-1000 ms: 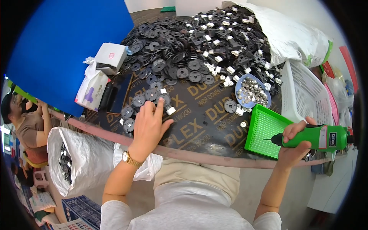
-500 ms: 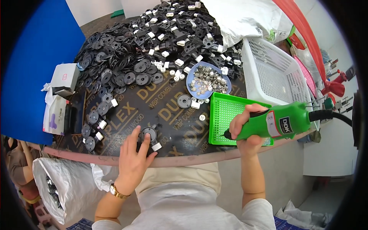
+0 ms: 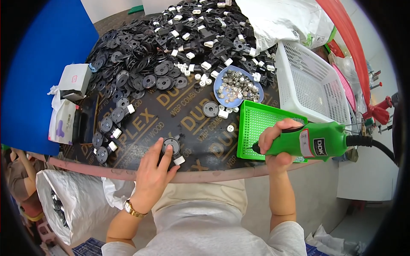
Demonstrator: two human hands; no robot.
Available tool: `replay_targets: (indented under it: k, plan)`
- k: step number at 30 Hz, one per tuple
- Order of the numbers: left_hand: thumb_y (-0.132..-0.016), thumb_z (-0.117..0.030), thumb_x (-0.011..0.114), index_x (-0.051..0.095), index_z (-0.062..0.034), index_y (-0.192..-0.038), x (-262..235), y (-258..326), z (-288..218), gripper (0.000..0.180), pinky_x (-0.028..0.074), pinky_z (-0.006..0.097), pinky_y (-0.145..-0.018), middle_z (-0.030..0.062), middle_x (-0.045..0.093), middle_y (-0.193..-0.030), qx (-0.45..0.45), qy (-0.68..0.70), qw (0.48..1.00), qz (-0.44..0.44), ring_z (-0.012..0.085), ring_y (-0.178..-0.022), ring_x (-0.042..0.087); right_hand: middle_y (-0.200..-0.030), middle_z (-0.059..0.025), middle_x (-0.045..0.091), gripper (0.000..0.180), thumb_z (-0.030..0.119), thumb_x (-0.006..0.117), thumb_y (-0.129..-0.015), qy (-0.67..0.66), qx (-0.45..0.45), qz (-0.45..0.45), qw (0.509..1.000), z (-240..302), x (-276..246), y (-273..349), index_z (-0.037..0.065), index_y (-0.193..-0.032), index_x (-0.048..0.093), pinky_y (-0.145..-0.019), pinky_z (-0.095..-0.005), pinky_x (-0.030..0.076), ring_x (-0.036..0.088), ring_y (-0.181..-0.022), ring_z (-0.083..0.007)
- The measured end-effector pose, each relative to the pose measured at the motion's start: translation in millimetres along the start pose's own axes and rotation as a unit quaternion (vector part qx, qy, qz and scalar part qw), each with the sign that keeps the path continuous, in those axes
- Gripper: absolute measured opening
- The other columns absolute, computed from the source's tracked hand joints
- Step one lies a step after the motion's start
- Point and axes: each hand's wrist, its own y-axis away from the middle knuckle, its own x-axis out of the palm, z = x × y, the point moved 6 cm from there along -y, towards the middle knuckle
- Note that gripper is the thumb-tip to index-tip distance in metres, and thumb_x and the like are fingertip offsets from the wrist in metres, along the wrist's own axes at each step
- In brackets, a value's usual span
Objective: The person assembles plastic components by positioning parts together and driving screws into them using an electric screwdriver.
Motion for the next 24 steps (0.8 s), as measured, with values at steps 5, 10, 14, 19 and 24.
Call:
replay_targets:
  k: [5, 10, 14, 19, 24]
  plan:
    - [-0.065, -0.013, 0.075, 0.05, -0.0014, -0.118, 1.9, 0.6, 0.4, 0.06, 0.045, 0.04, -0.083, 0.0213, 0.044, -0.127, 0.005, -0.001, 1.0, 0.0, 0.0355, -0.103, 0.052, -0.055, -0.0035, 0.047, 0.069, 0.053, 0.071, -0.068, 0.004, 0.021, 0.023, 1.0, -3.6, 1.5, -0.1, 0.003, -0.107, 0.044, -0.039, -0.0225, 0.033, 0.042, -0.042, -0.0113]
    - [-0.065, -0.014, 0.075, 0.05, -0.0019, -0.119, 8.9, -7.9, -7.8, 0.061, 0.045, 0.039, -0.083, 0.0212, 0.044, -0.128, 0.026, -0.008, 1.0, 0.004, 0.0338, -0.109, 0.051, -0.056, -0.0033, 0.047, 0.072, 0.053, 0.072, -0.067, 0.014, 0.025, 0.01, 1.0, -2.0, 4.0, -3.3, 0.002, -0.109, 0.044, -0.039, -0.0228, 0.033, 0.043, -0.042, -0.0115]
    - [-0.069, -0.013, 0.07, 0.049, -0.004, -0.121, 17.8, -20.4, -16.8, 0.057, 0.045, 0.038, -0.083, 0.0203, 0.043, -0.129, 0.054, 0.012, 0.998, -0.007, 0.0319, -0.111, 0.051, -0.057, -0.0016, 0.044, 0.077, 0.058, 0.066, -0.071, 0.004, -0.037, 0.016, 0.999, 23.0, 10.3, -21.7, 0.001, -0.117, 0.043, -0.038, -0.0219, 0.032, 0.041, -0.041, -0.0101]
    - [-0.072, -0.015, 0.067, 0.047, -0.0041, -0.123, 34.8, -30.9, -26.8, 0.056, 0.044, 0.038, -0.083, 0.0204, 0.043, -0.129, 0.087, 0.044, 0.995, -0.007, 0.0322, -0.114, 0.049, -0.058, -0.0011, 0.043, 0.078, 0.062, 0.061, -0.072, -0.076, -0.044, 0.041, 0.995, 10.9, 63.0, -37.4, 0.0, -0.116, 0.041, -0.038, -0.0218, 0.032, 0.039, -0.042, -0.0095]
    - [-0.073, -0.015, 0.066, 0.049, -0.0018, -0.12, 32.8, -32.2, -27.4, 0.052, 0.044, 0.039, -0.083, 0.0216, 0.043, -0.129, 0.088, 0.049, 0.995, -0.017, 0.0326, -0.114, 0.048, -0.06, -0.0043, 0.047, 0.078, 0.059, 0.067, -0.069, -0.048, 0.009, 0.076, 0.996, -22.3, 102.1, -41.6, 0.0, -0.112, 0.041, -0.04, -0.0212, 0.035, 0.041, -0.044, -0.0096]
